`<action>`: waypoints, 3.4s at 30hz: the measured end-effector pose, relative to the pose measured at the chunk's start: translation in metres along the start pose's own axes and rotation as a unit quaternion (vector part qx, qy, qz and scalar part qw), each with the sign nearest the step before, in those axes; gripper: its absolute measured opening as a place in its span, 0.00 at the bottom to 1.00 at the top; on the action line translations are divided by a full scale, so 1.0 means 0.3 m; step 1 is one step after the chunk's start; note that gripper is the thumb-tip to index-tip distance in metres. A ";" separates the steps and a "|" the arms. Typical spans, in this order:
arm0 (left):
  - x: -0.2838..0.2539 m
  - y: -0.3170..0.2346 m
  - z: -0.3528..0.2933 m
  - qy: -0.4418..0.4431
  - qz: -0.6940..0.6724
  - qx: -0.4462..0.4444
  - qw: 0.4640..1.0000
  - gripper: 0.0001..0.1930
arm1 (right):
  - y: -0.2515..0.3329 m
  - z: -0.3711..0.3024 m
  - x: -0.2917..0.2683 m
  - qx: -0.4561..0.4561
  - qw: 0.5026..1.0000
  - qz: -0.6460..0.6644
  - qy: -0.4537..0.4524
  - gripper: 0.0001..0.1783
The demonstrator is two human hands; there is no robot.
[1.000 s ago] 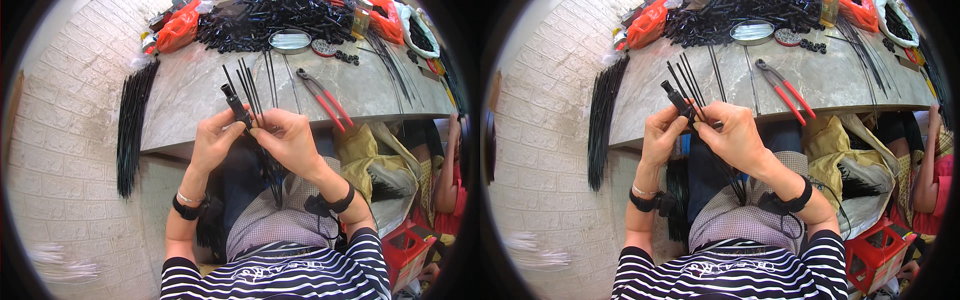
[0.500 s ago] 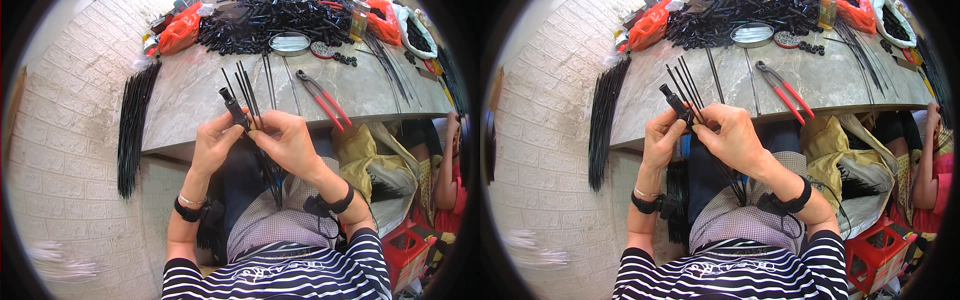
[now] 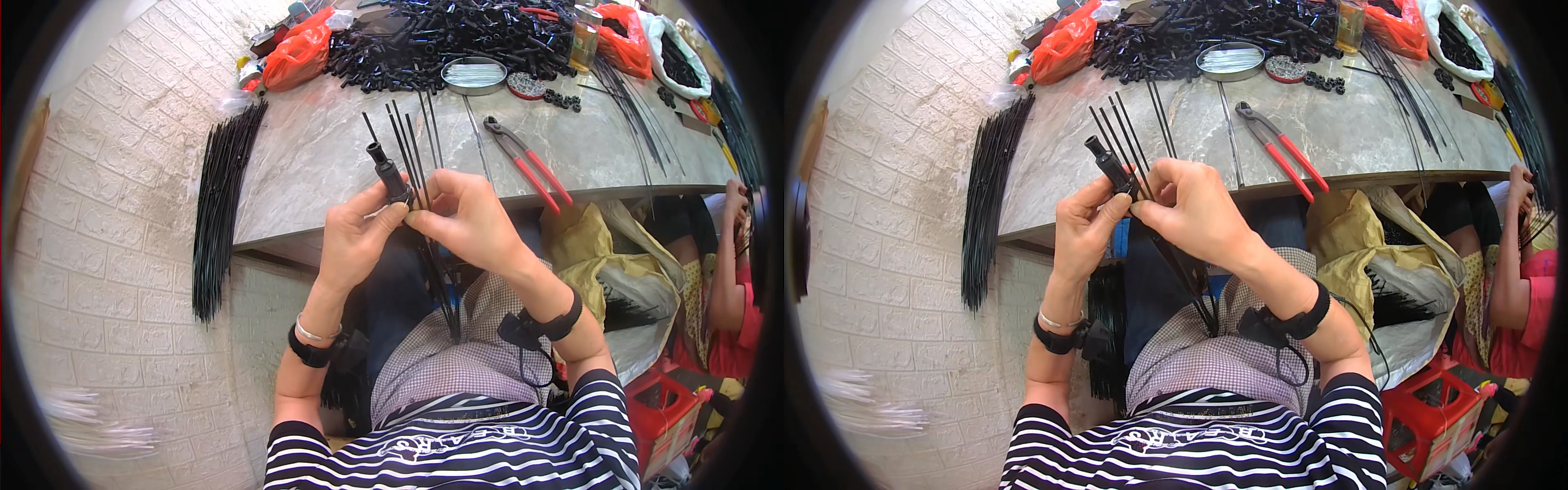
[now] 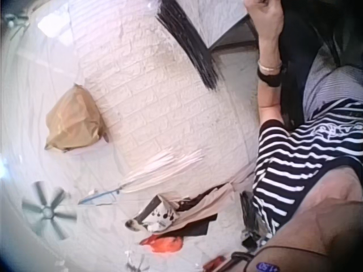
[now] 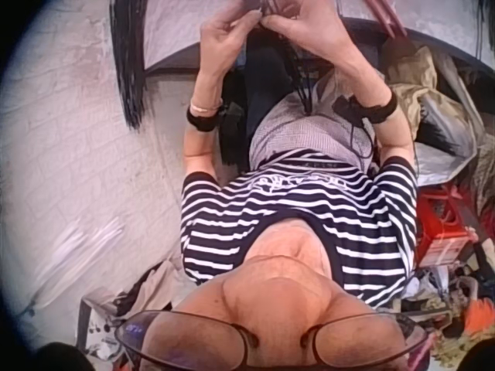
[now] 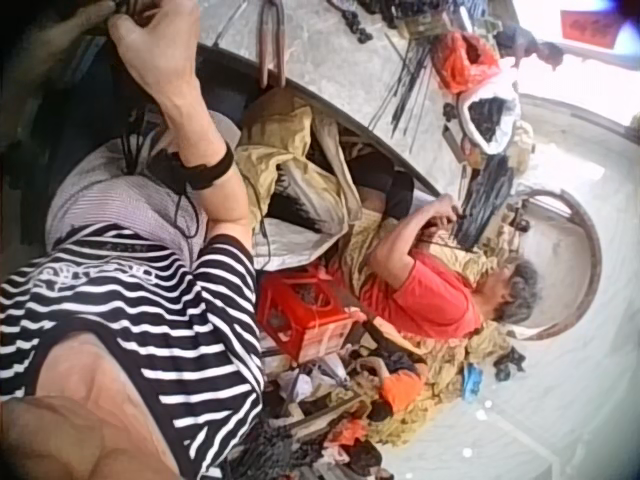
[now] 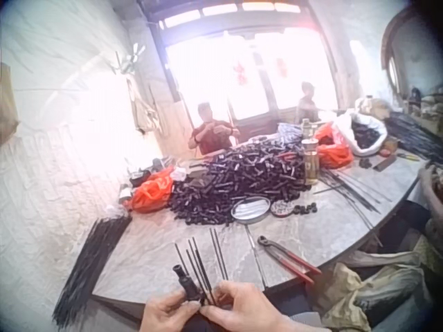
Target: Manually assembling umbrella ribs and components at a production table.
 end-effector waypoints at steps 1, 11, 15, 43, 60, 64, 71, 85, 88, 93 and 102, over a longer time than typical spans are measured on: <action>0.002 -0.007 0.000 0.007 0.007 0.007 1.000 0.17 | -0.019 0.004 0.004 0.051 0.998 0.030 0.031 0.09; 0.026 -0.070 -0.028 0.056 0.022 0.043 0.997 0.20 | -0.034 0.014 0.019 0.029 0.995 0.077 0.050 0.11; 0.016 -0.043 -0.028 -0.007 0.058 0.008 0.998 0.20 | 0.007 -0.005 0.030 0.017 0.999 0.036 0.015 0.11; 0.000 -0.001 -0.017 0.064 -0.071 0.072 0.993 0.19 | 0.033 -0.076 -0.009 -0.011 0.978 0.199 -0.065 0.18; 0.035 -0.009 -0.037 0.021 -0.047 0.063 0.997 0.18 | 0.051 -0.093 -0.035 -0.084 0.990 0.063 -0.098 0.04; 0.040 -0.012 -0.055 -0.001 -0.026 0.056 0.998 0.18 | 0.061 -0.102 -0.029 -0.118 0.989 0.035 -0.083 0.04; 0.007 -0.042 -0.068 0.005 -0.011 0.055 0.998 0.19 | 0.030 -0.089 -0.002 0.034 0.993 0.104 -0.043 0.10; -0.150 0.161 -0.022 -0.009 0.070 0.116 0.991 0.20 | -0.187 -0.075 0.102 0.085 0.864 0.441 0.227 0.22; -0.116 0.169 0.014 -0.017 0.158 0.191 0.969 0.21 | -0.183 -0.107 0.074 0.042 0.833 0.510 0.211 0.14; -0.035 0.195 0.128 0.021 0.026 0.092 0.995 0.23 | -0.111 -0.142 0.002 0.013 0.779 0.594 0.201 0.20; 0.262 0.045 0.188 -0.057 0.024 0.137 0.989 0.21 | -0.171 -0.127 -0.162 -0.092 0.905 0.371 -0.188 0.08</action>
Point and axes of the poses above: each hand's wrist, its own z-axis towards the middle knuckle, its own x-axis out of the palm, y = z × x, the point moved 6 cm from there along z, towards the middle knuckle, and after that the axes turned 2 degrees about -x, right-handed, at the moved point
